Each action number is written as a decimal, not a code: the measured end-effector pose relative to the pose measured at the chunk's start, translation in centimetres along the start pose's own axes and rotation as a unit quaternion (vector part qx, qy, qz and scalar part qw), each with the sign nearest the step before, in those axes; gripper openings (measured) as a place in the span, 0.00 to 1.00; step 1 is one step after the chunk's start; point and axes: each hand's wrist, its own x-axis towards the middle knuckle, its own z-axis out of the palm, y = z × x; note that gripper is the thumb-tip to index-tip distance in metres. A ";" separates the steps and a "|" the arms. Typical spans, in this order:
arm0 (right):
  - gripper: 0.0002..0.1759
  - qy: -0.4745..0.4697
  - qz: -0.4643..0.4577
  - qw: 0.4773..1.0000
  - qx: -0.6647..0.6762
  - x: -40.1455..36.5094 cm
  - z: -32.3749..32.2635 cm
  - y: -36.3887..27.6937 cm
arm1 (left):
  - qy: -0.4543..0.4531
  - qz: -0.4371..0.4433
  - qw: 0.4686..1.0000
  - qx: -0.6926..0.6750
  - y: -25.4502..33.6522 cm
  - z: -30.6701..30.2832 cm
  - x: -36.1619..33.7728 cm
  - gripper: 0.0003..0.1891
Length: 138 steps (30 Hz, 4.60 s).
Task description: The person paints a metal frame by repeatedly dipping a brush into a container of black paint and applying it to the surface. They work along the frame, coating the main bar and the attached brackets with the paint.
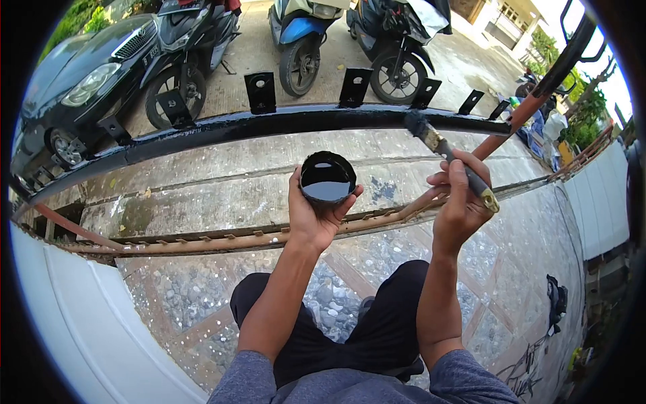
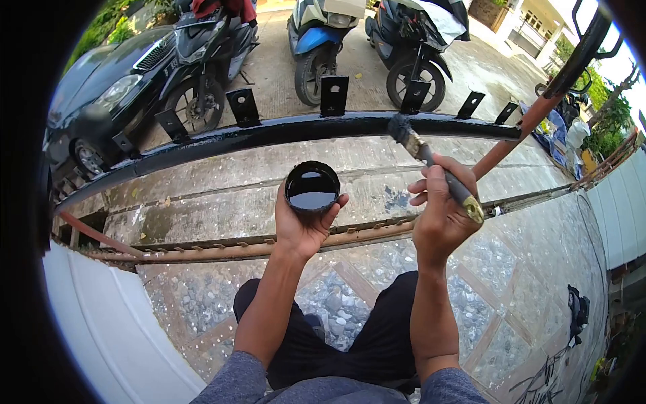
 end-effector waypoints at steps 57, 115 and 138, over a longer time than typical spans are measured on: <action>0.11 -0.369 -0.183 0.910 0.051 -1.8 17.9 -4.8 | 0.068 0.012 0.997 -0.027 3.3 0.2 -2.4 0.33; 0.10 -0.389 -0.350 0.852 -0.032 -7.2 21.2 -8.6 | 0.038 0.031 0.998 0.034 2.3 -0.4 -3.4 0.32; 0.09 0.038 0.016 0.992 -0.119 -3.0 -9.3 -6.7 | 0.014 -0.141 0.990 0.017 -5.3 -0.9 0.4 0.34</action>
